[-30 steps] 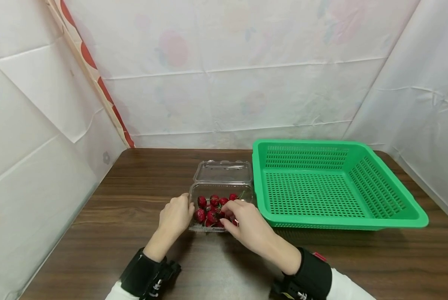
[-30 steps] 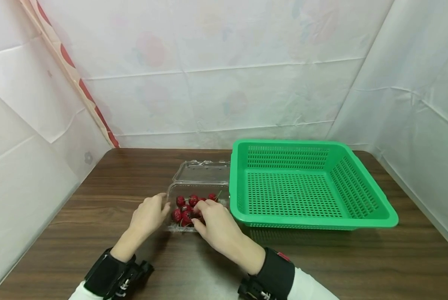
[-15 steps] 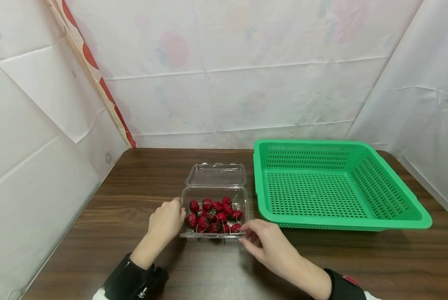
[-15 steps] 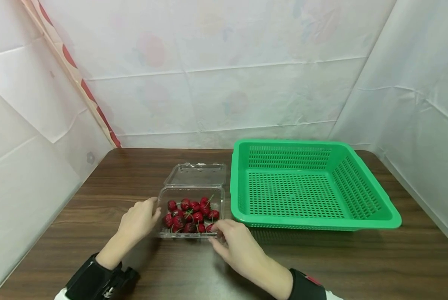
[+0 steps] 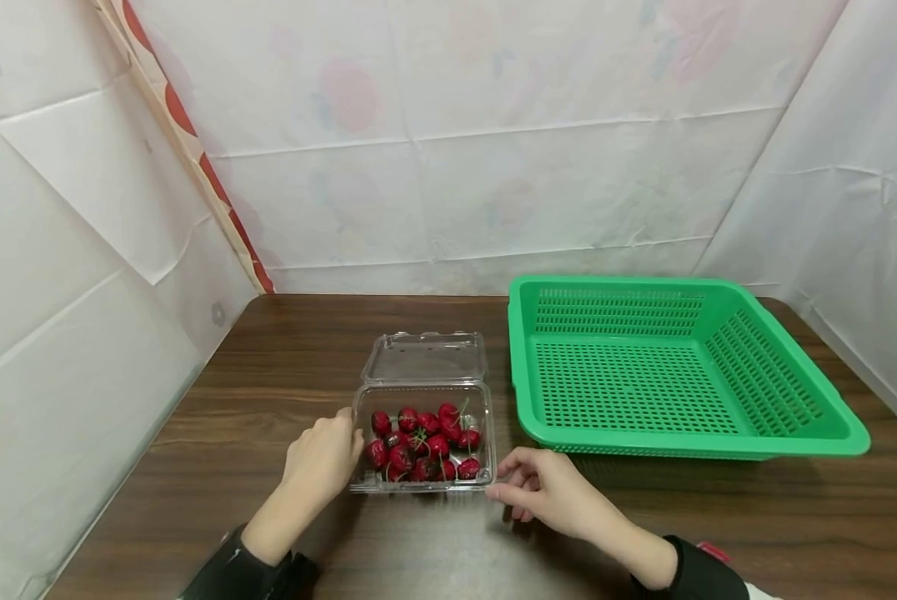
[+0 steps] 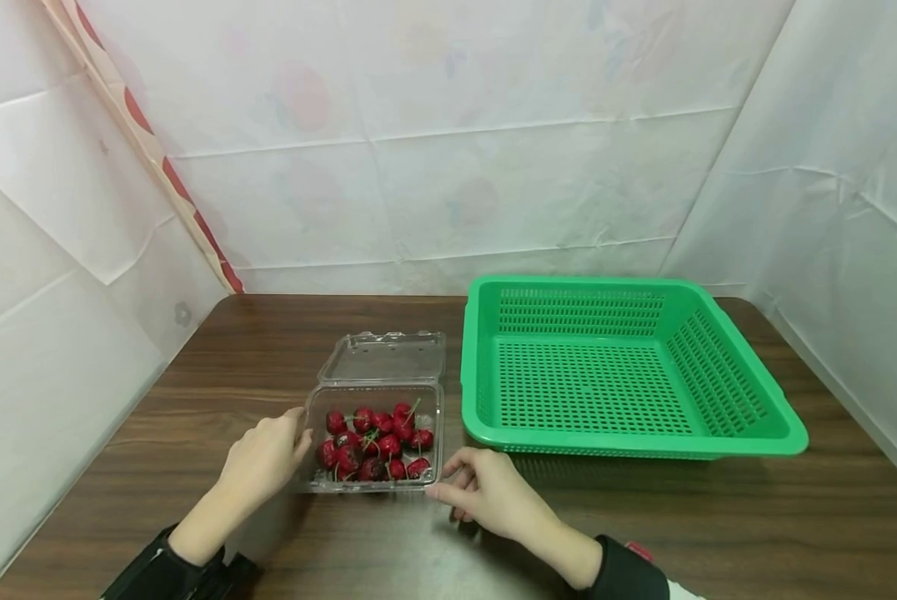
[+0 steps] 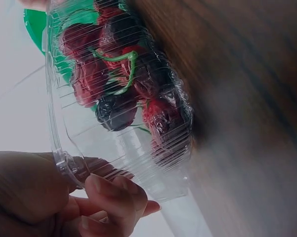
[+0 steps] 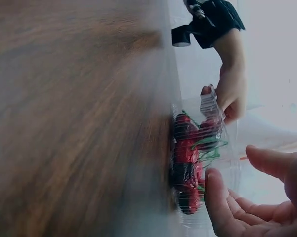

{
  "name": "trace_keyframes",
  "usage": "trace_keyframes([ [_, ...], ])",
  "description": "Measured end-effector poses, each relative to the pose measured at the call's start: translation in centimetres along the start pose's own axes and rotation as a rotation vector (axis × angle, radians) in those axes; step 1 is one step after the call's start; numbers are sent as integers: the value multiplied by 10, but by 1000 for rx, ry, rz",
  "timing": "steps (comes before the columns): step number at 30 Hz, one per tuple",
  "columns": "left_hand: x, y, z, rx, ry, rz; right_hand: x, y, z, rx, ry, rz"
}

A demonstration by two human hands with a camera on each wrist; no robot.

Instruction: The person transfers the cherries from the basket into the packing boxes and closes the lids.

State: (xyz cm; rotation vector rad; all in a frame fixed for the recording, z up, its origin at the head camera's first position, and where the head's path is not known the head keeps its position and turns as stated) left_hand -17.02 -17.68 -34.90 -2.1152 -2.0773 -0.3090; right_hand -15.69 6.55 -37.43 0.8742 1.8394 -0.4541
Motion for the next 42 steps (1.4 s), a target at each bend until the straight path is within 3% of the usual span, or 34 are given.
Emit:
trace_keyframes([
  [7,4,5,1,-2,2,18,19,-8,1,-38,-388,153],
  [13,9,9,1,11,11,47,26,-12,2,-46,-565,165],
  [21,12,13,0,5,3,81,26,-13,3,-58,-644,119],
  [27,7,8,-6,-55,28,62,25,-13,4,-81,-671,102],
  [35,-4,-10,-21,-85,87,62,26,-13,5,-102,-685,89],
  [38,-7,-21,-24,-118,128,84,27,-13,6,-105,-690,90],
  [42,-14,-39,-21,-209,247,99,29,-13,6,-104,-695,95],
])
Point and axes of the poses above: each hand's wrist, its own y-axis away from the middle knuckle, its own z-axis out of the palm, x = y × z, the point moved 6 cm from there along -y, towards the middle knuckle, and after that the axes turned 8 degrees about -x, right-handed, at the moved point
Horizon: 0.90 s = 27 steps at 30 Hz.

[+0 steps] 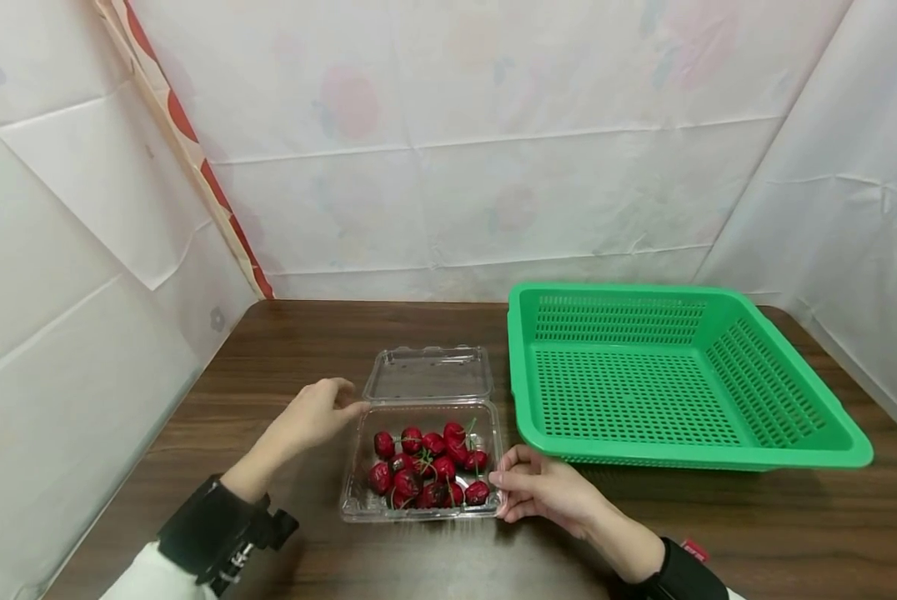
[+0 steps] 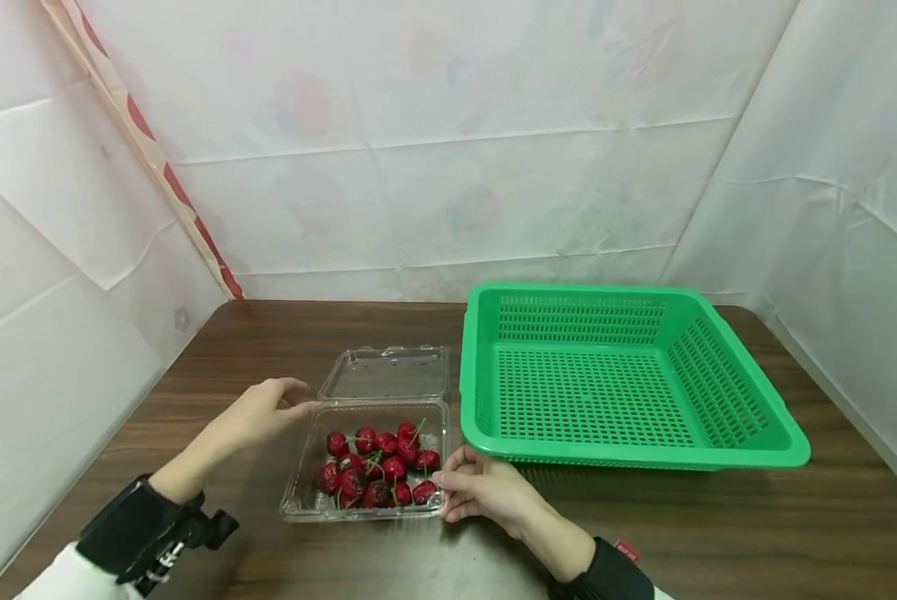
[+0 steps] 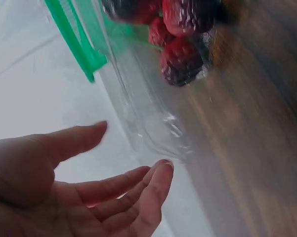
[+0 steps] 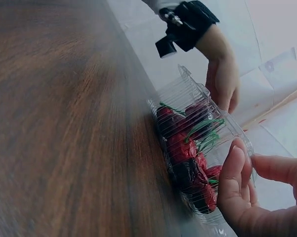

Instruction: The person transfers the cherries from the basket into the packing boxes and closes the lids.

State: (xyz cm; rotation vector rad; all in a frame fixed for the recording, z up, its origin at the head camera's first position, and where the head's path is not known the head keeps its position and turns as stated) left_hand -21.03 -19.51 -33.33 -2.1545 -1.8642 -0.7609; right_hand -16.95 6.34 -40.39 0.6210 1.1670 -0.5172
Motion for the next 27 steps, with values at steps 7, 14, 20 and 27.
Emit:
trace_keyframes([
  [7,-23,-31,9,-198,344,-17,2,1,-1,10,-12,14],
  [14,-32,-47,18,-276,600,-8,1,2,0,5,-21,13],
  [20,-38,-54,28,-283,810,-39,1,1,0,-13,-25,8],
  [27,-41,-57,35,-286,935,-43,1,0,0,-27,-24,6],
])
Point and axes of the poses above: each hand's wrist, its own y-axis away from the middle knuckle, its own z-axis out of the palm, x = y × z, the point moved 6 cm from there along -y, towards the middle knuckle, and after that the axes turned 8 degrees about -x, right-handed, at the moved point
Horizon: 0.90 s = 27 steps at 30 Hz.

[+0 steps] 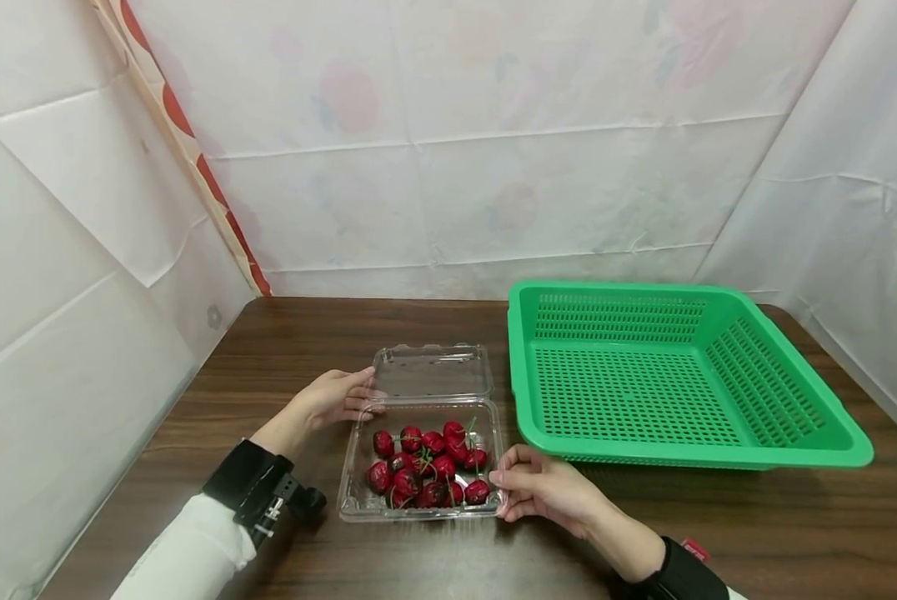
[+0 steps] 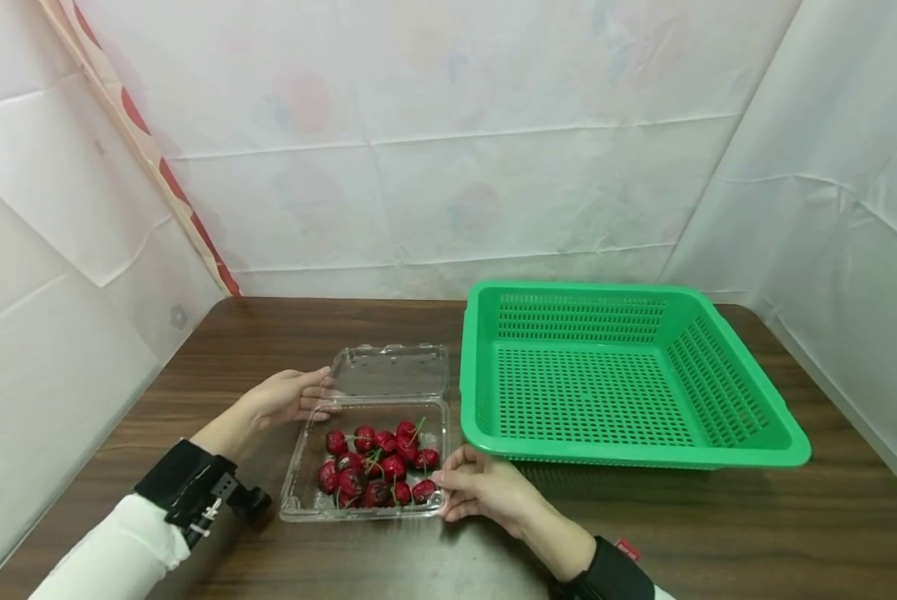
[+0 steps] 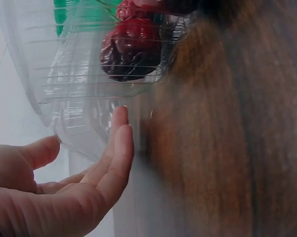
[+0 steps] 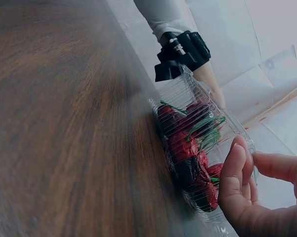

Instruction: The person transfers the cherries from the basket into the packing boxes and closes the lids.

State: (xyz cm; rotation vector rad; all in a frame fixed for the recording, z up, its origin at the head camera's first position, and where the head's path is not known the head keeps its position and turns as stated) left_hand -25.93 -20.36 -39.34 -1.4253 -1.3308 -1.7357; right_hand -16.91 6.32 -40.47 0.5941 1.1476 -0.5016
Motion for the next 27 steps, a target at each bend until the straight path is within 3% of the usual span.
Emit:
trace_keyframes([
  [14,3,3,-3,44,34,135,0,0,-1,1,-4,-3],
  [19,9,7,-4,78,65,221,0,-1,-1,0,-4,-6],
  [27,15,14,-4,74,102,373,-1,0,-1,12,4,-3],
])
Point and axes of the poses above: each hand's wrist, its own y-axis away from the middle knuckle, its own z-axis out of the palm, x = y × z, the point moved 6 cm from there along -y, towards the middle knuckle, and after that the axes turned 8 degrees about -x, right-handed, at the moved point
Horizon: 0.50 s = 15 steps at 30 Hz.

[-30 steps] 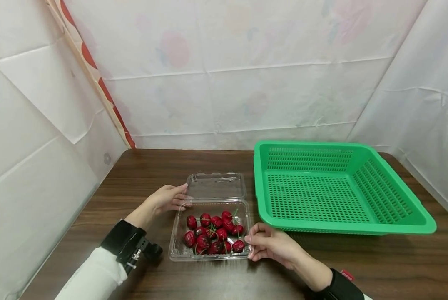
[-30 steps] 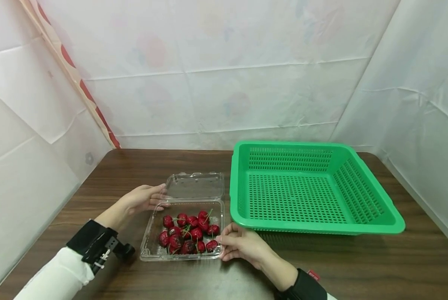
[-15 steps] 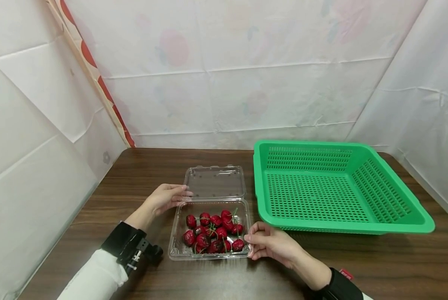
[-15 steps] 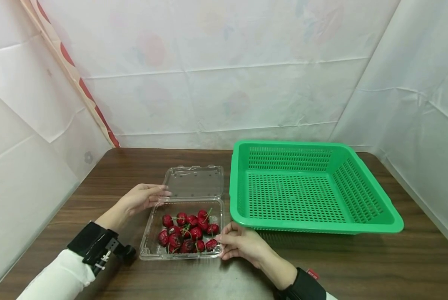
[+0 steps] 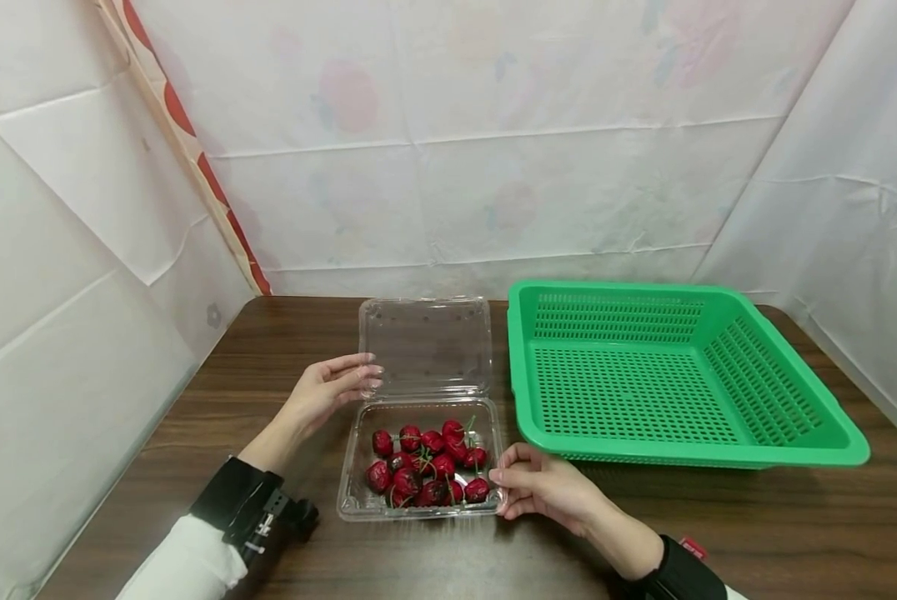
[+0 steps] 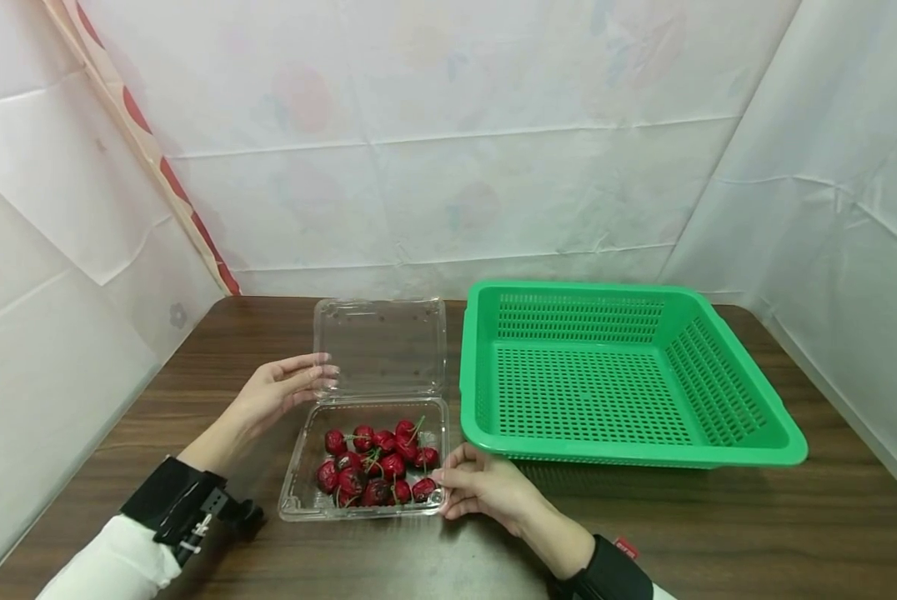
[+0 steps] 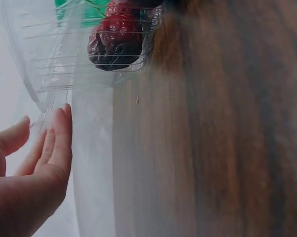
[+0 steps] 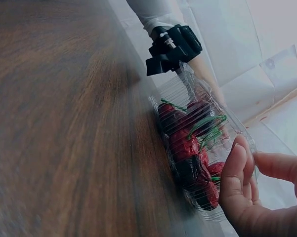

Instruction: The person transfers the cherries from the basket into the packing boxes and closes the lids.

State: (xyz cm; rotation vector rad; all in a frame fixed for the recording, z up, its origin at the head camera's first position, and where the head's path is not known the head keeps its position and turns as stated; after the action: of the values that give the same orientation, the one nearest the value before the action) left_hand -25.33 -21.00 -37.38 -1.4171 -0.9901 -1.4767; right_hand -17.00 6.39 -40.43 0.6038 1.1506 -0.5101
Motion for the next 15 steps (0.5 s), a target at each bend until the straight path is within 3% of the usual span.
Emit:
trace_keyframes([
  [7,8,5,2,-56,7,105,0,1,0,15,10,4],
  [15,12,16,3,-78,-18,181,-1,2,0,31,27,6],
])
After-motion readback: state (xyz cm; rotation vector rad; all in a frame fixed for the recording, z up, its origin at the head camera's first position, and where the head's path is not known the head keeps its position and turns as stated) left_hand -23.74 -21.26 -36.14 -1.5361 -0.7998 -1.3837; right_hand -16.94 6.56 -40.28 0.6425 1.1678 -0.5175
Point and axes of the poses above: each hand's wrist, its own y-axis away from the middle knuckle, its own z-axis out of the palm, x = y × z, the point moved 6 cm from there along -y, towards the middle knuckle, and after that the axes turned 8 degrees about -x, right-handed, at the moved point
